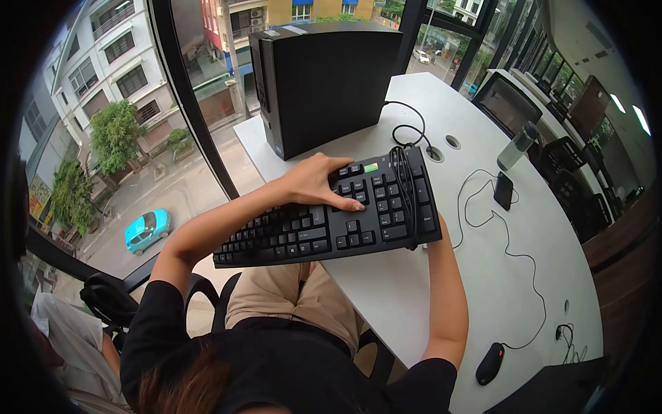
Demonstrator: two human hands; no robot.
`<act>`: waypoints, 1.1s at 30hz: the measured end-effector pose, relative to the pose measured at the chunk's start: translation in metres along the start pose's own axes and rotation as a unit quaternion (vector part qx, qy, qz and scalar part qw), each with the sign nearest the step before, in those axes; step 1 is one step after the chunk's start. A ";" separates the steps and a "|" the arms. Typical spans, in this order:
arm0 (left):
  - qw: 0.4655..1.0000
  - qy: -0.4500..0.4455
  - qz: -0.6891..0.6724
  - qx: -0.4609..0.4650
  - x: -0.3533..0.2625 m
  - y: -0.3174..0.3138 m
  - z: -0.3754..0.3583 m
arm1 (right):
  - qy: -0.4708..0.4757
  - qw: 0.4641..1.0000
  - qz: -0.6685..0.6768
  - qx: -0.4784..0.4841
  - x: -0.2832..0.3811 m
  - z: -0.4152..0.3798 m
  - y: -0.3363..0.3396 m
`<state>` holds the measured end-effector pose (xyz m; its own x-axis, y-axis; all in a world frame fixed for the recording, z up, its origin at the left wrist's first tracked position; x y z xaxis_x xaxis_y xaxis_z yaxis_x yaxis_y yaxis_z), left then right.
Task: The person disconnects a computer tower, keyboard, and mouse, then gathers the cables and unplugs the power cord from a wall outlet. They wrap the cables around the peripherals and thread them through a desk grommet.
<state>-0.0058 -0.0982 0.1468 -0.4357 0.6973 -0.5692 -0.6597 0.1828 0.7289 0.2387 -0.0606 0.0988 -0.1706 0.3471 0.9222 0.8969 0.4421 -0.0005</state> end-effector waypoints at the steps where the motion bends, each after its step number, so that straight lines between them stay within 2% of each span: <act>1: 1.000 -0.010 0.002 -0.021 0.001 0.001 -0.003 | 0.048 0.996 -0.078 -0.015 -0.009 0.004 0.007; 3: 1.000 0.030 0.002 0.002 -0.010 0.007 -0.004 | 0.196 0.939 -0.276 -0.059 -0.030 -0.003 0.009; 5: 0.999 0.034 0.033 -0.002 -0.017 0.006 -0.005 | 0.344 0.806 -0.465 -0.129 -0.054 -0.030 -0.006; 6: 0.997 0.026 0.066 -0.011 -0.016 0.006 -0.005 | 0.235 0.857 -0.422 -0.181 -0.050 -0.055 -0.026; 8: 0.991 -0.001 0.128 -0.047 -0.016 0.008 -0.007 | 0.192 0.766 -0.566 -0.238 -0.035 -0.095 -0.054; 10: 0.993 0.035 0.109 0.005 -0.032 0.017 -0.007 | 0.136 0.755 -0.598 -0.233 -0.020 -0.129 -0.067; 11: 0.995 0.022 0.093 0.015 -0.029 0.009 -0.008 | 0.106 0.748 -0.613 -0.232 -0.017 -0.139 -0.070; 14: 0.994 -0.024 0.095 0.046 -0.028 -0.005 0.001 | 0.184 0.680 -0.666 -0.247 -0.027 -0.163 -0.078; 15: 0.993 -0.035 0.098 0.062 -0.031 -0.011 0.001 | 0.203 0.631 -0.699 -0.267 -0.031 -0.170 -0.084; 18: 0.987 -0.062 0.077 0.127 -0.044 -0.031 0.007 | 0.125 0.583 -0.754 -0.277 -0.054 -0.191 -0.096; 22: 0.965 -0.116 0.045 0.231 -0.055 -0.074 0.024 | 0.097 0.611 -0.745 -0.250 -0.082 -0.219 -0.112; 26: 0.941 -0.176 0.010 0.290 -0.065 -0.113 0.036 | 0.048 0.622 -0.735 -0.268 -0.102 -0.243 -0.124; 27: 0.934 -0.185 0.010 0.307 -0.069 -0.122 0.039 | 0.049 0.641 -0.716 -0.272 -0.104 -0.250 -0.124; 33: 0.900 -0.268 -0.009 0.343 -0.101 -0.176 0.053 | -0.053 0.652 -0.704 -0.277 -0.123 -0.290 -0.127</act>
<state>0.1863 -0.1641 0.0962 0.0513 0.8910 -0.4511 -0.0505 0.4535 0.8898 0.2644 -0.3989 0.0970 -0.9846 -0.0121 -0.1746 -0.1749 0.0285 0.9842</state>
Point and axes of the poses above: each hand's wrist, its own z-axis towards the middle knuckle, its own y-axis out of the back of the hand, x = y × z, the point moved 3 cm from there along z, towards the middle knuckle, and after that the axes turned 13 degrees about -y, right-handed, at the moved point
